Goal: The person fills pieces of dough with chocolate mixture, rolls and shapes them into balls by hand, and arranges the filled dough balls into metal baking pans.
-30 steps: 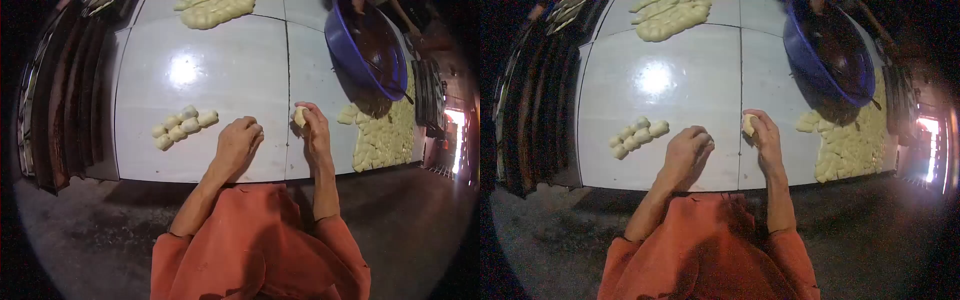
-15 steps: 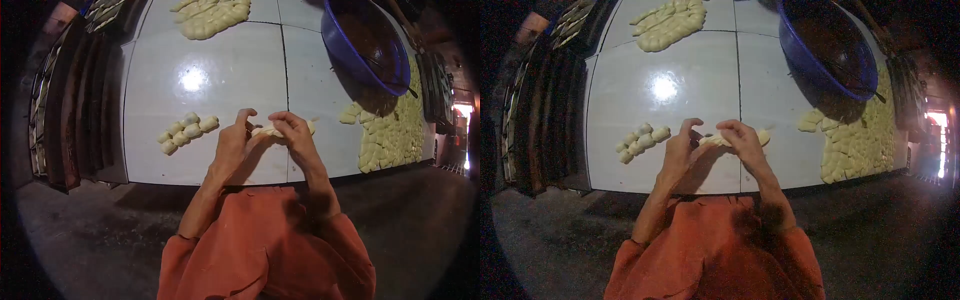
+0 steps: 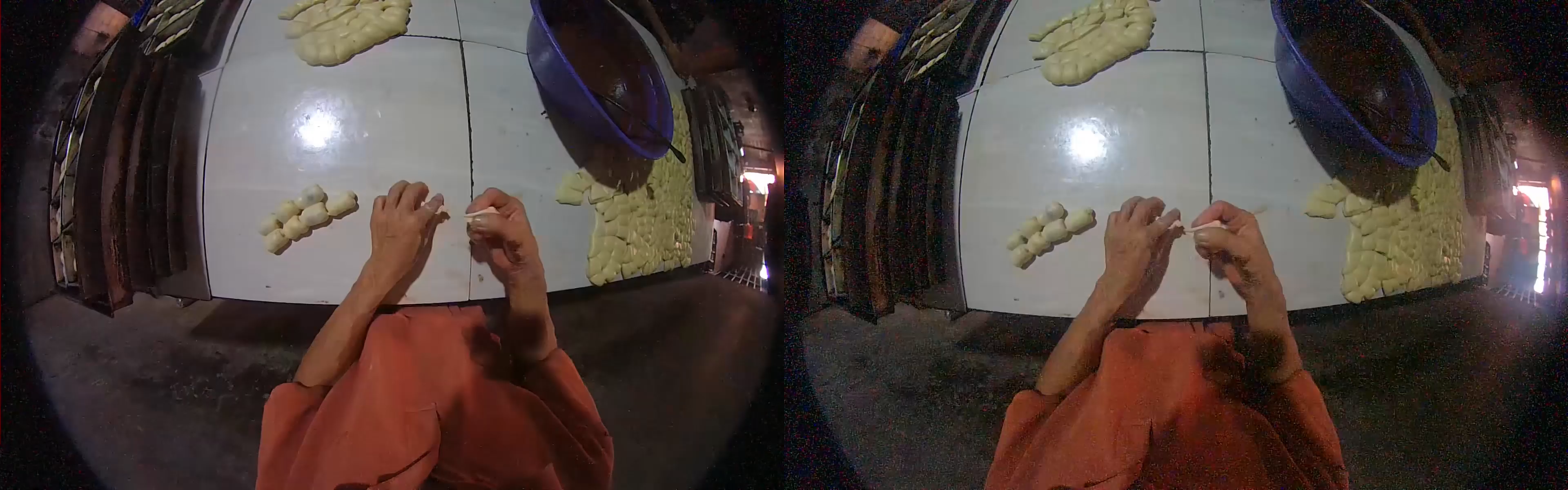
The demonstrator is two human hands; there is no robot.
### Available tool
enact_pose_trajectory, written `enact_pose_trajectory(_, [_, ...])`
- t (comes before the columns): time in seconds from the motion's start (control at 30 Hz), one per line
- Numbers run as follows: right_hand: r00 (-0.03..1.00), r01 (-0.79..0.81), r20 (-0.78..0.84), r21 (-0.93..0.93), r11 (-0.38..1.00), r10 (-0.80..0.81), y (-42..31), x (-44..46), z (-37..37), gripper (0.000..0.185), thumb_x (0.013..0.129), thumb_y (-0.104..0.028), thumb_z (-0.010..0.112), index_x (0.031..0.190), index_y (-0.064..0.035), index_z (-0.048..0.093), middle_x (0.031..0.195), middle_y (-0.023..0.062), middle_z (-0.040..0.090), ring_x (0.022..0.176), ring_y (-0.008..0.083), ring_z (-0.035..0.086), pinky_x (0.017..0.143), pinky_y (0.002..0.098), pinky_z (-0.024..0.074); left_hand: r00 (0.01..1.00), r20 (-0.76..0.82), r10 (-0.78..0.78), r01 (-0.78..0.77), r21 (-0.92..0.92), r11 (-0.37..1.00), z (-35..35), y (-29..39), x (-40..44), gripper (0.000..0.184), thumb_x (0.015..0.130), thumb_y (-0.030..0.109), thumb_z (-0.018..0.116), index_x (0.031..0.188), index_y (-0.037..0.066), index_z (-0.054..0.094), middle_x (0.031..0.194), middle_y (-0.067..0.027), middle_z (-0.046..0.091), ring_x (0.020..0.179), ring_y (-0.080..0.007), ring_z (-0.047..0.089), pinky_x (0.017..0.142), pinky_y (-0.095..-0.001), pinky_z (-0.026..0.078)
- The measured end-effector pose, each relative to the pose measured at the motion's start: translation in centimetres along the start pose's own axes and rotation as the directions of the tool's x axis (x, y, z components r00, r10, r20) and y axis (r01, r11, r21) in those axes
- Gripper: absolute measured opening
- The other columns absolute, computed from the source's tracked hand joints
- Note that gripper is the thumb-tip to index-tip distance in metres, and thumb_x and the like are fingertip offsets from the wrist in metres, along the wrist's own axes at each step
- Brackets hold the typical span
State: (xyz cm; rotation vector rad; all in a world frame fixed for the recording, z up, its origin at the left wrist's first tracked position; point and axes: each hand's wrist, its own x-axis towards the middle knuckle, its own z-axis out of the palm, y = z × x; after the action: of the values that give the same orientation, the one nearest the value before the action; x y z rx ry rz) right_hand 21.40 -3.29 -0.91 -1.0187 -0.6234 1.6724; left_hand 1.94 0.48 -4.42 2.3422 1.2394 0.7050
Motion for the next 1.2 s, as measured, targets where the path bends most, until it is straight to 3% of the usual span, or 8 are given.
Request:
enact_pose_trajectory(0.2, [0.961, 0.195, -0.215, 0.085, 0.977, -0.173, -2.6, 0.6, 0.9, 0.019, 0.093, -0.008, 0.065, 0.11, -0.007, 0.057, 0.117, 0.0161, 0.062, 0.109, 0.0243, 0.062, 0.09, 0.0322, 0.0528, 0.987, 0.155, -0.031, 0.034, -0.021, 0.999, -1.1, 0.5, 0.5, 0.085, 0.087, 0.05, 0.069, 0.15, 0.002, 0.037, 0.154, -0.0262, 0.034, 0.144, -0.0393, 0.031, 0.11, -0.053, 0.025])
enact_pose_trajectory(0.37, [0.968, 0.229, -0.136, 0.12, 0.966, -0.213, -0.3, 1.0, 1.5, 0.04, 0.1, -0.015, 0.06, 0.135, -0.0077, 0.043, 0.144, 0.0238, 0.049, 0.131, 0.028, 0.052, 0.109, 0.0392, 0.0418, 0.999, -0.023, 0.046, -0.051, -0.325, 0.944, -2.1, 1.4, 3.5, 0.066, 0.089, 0.041, 0.072, 0.137, -0.002, 0.053, 0.136, -0.0236, 0.056, 0.126, -0.0312, 0.054, 0.101, -0.0461, 0.039])
enact_pose_trajectory(0.43, [0.965, 0.224, -0.134, -0.012, 0.974, -0.224, -1.0, 0.7, 3.3, 0.053, 0.101, -0.017, 0.058, 0.147, -0.0088, 0.033, 0.149, 0.0246, 0.044, 0.133, 0.0271, 0.049, 0.111, 0.0385, 0.0394, 0.859, 0.467, -0.21, 0.512, -0.782, 0.356, -2.8, 2.4, 4.8, 0.04, 0.095, 0.026, 0.068, 0.122, -0.004, 0.064, 0.113, -0.0149, 0.07, 0.104, -0.0183, 0.066, 0.086, -0.0344, 0.052])
enact_pose_trajectory(0.63, [0.899, 0.273, -0.166, -0.511, 0.815, -0.405, -1.1, 1.3, 1.6, 0.024, 0.099, -0.017, 0.062, 0.117, -0.0008, 0.064, 0.131, 0.0126, 0.057, 0.117, 0.0195, 0.058, 0.098, 0.034, 0.0505, 0.819, 0.533, -0.213, 0.552, -0.833, 0.035, 0.5, 2.0, 4.2, 0.038, 0.102, 0.025, 0.059, 0.126, -0.003, 0.061, 0.114, -0.011, 0.067, 0.101, -0.0167, 0.063, 0.087, -0.032, 0.05])
enact_pose_trajectory(0.83, [0.799, 0.381, -0.266, -0.47, 0.796, -0.539, -1.2, 2.1, 2.3, 0.024, 0.093, -0.009, 0.071, 0.114, -0.0008, 0.061, 0.098, 0.0031, 0.064, 0.091, 0.0089, 0.06, 0.082, 0.0258, 0.0539, 0.954, -0.172, -0.246, -0.047, -0.895, 0.444, 1.7, 4.6, 7.0, 0.055, 0.1, 0.025, 0.059, 0.146, -0.002, 0.043, 0.139, -0.0219, 0.054, 0.129, -0.028, 0.053, 0.1, -0.0371, 0.048])
enact_pose_trajectory(1.0, [0.945, 0.316, -0.185, 0.304, 0.899, -0.27, -5.8, 1.7, 3.7, 0.018, 0.097, -0.01, 0.064, 0.112, -0.0019, 0.059, 0.101, 0.0052, 0.064, 0.091, 0.0123, 0.064, 0.08, 0.0259, 0.0541, 0.934, -0.357, 0.019, -0.334, -0.853, 0.402, 3.0, 6.6, 9.6, 0.078, 0.09, 0.032, 0.075, 0.148, -0.006, 0.038, 0.131, -0.0222, 0.063, 0.118, -0.0277, 0.063, 0.101, -0.0332, 0.048])
enact_pose_trajectory(1.1, [0.949, 0.31, -0.159, 0.326, 0.893, -0.271, -7.6, 2.1, 2.3, 0.018, 0.097, -0.011, 0.064, 0.112, -0.0028, 0.058, 0.101, 0.0055, 0.065, 0.09, 0.0121, 0.065, 0.079, 0.0278, 0.055, 0.952, -0.301, -0.06, -0.278, -0.927, 0.252, 4.5, 8.9, 10.6, 0.085, 0.085, 0.029, 0.081, 0.147, -0.008, 0.037, 0.133, -0.0201, 0.062, 0.118, -0.0239, 0.063, 0.1, -0.0314, 0.049])
enact_pose_trajectory(1.2, [0.915, 0.404, -0.106, 0.219, 0.888, -0.39, -11.7, 3.7, -1.1, 0.018, 0.096, -0.009, 0.064, 0.112, -0.0045, 0.057, 0.099, 0.005, 0.065, 0.088, 0.0126, 0.066, 0.08, 0.0281, 0.0548, 0.919, 0.384, -0.087, 0.393, -0.91, 0.136, 4.6, 8.4, 10.3, 0.08, 0.086, 0.021, 0.081, 0.15, -0.001, 0.037, 0.134, -0.0186, 0.06, 0.111, -0.0178, 0.065, 0.095, -0.0294, 0.051])
